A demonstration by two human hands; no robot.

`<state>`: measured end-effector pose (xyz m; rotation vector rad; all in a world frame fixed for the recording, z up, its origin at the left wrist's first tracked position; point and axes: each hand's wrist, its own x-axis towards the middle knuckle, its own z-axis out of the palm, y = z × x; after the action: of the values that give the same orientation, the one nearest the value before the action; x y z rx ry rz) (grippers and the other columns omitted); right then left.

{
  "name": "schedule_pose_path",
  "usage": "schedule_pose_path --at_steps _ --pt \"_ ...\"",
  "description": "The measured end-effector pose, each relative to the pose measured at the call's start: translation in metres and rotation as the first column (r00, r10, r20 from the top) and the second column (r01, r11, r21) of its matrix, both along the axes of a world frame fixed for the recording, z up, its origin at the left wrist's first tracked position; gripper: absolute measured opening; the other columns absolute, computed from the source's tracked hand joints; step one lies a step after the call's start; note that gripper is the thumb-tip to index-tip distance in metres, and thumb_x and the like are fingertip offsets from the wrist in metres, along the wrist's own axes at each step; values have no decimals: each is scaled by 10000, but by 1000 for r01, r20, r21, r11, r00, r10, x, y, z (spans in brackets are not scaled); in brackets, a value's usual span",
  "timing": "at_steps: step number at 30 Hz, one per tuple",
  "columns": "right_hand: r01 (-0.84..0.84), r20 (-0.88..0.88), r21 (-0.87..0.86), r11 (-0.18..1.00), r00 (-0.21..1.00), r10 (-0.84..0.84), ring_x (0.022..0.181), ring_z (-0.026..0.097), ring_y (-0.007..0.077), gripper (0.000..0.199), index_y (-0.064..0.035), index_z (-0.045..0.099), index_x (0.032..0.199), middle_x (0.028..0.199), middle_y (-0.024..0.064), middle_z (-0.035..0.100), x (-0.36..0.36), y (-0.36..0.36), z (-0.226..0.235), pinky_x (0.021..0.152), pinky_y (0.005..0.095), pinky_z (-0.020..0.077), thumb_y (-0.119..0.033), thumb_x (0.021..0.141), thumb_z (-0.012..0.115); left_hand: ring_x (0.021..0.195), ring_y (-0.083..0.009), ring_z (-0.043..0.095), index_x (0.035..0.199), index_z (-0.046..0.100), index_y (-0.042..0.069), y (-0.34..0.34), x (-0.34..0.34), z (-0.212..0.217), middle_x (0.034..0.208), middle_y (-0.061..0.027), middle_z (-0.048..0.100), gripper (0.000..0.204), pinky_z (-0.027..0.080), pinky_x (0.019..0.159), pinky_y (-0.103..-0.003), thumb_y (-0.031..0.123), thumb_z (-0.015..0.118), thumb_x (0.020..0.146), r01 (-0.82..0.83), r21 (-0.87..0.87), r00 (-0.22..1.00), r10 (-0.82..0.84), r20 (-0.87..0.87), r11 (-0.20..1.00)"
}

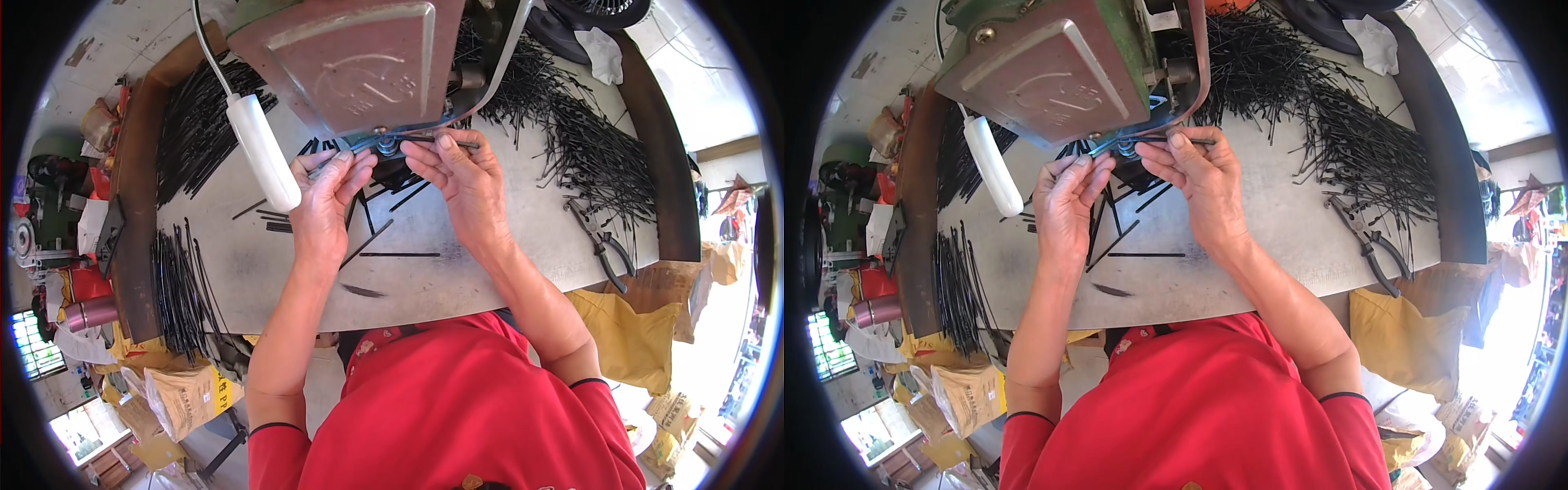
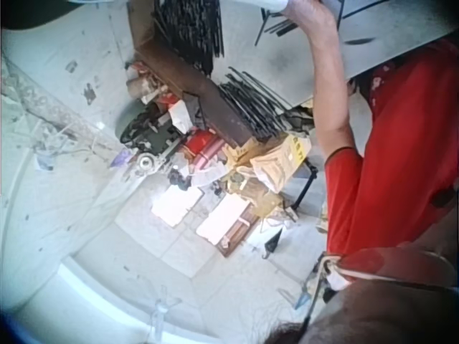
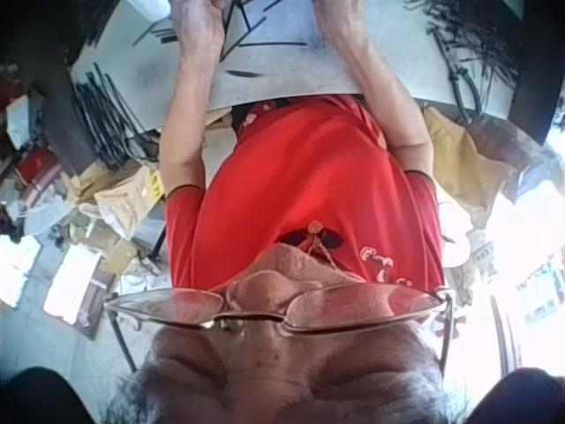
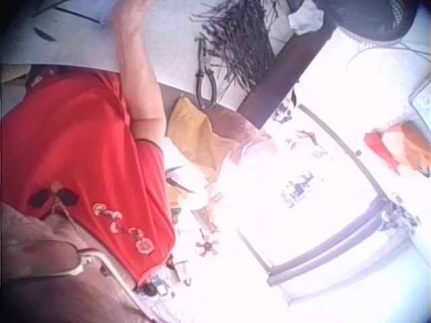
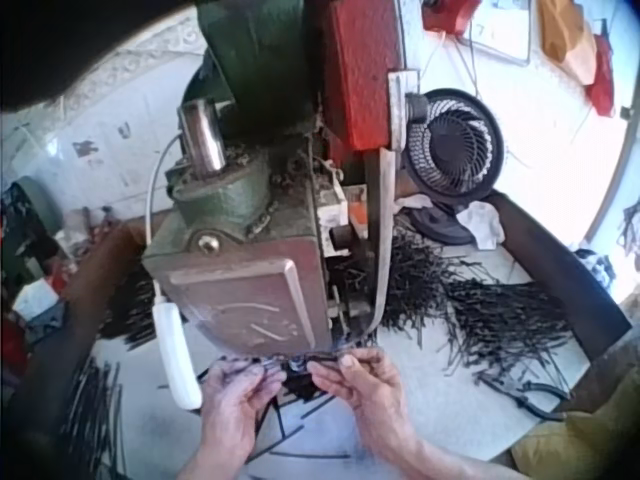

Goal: The person repeatedly picks up thin black metal rods from a pile on a workbench and bends them using a small handheld tool. The bent rods are placed back on the table after each operation. The process is continuous and repetitive throughout the clip.

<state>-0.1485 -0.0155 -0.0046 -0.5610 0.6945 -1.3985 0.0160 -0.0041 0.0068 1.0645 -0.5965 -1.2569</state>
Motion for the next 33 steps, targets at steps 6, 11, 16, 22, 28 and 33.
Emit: schedule_pose_path --at_steps 6,11,16,22,28,33 --pt "-16 9 82 996 1000 15 960 655 288 170 9 450 1042 1020 227 622 -1 -3 -2 846 355 548 -109 943 524 899 -279 673 934 509 -28 -7 5 -2 958 -233 642 115 576 785 -296 28 585 867 42 52 999 -42 5 998" --pt "-9 -96 96 995 995 18 947 659 292 162 11 461 1028 1012 224 623 3 4 9 833 354 556 -105 940 531 872 -294 675 986 419 -53 -7 14 -6 967 -232 617 233 588 753 -280 7 602 854 71 92 997 -69 -26 993" --pt "-34 0 97 995 999 34 942 661 293 155 11 472 1015 1004 217 625 -2 0 2 841 359 557 -104 936 541 879 -296 674 1003 402 -50 -7 11 -1 970 -223 610 255 588 765 -292 4 601 854 55 66 998 -57 24 996" --pt "-22 10 79 997 1000 21 952 658 289 158 11 472 1024 1004 220 625 -4 1 4 842 360 558 -100 935 541 903 -283 670 966 462 -28 -3 1 1 965 -205 630 173 570 800 -304 25 590 863 3 41 1000 -3 24 999" --pt "-8 6 141 990 1000 7 938 661 286 185 19 472 1025 1002 229 626 -3 3 0 831 356 560 -112 927 558 885 -286 673 972 439 -45 -8 5 -1 964 -214 616 204 580 773 -289 24 593 857 52 73 999 -52 1 996" --pt "-26 -89 162 987 995 41 917 666 285 194 32 490 1001 983 231 631 0 6 8 819 355 563 -118 916 580 858 -285 682 926 479 -47 -9 15 -3 934 -224 634 150 591 732 -270 22 592 856 78 108 997 -80 10 991"
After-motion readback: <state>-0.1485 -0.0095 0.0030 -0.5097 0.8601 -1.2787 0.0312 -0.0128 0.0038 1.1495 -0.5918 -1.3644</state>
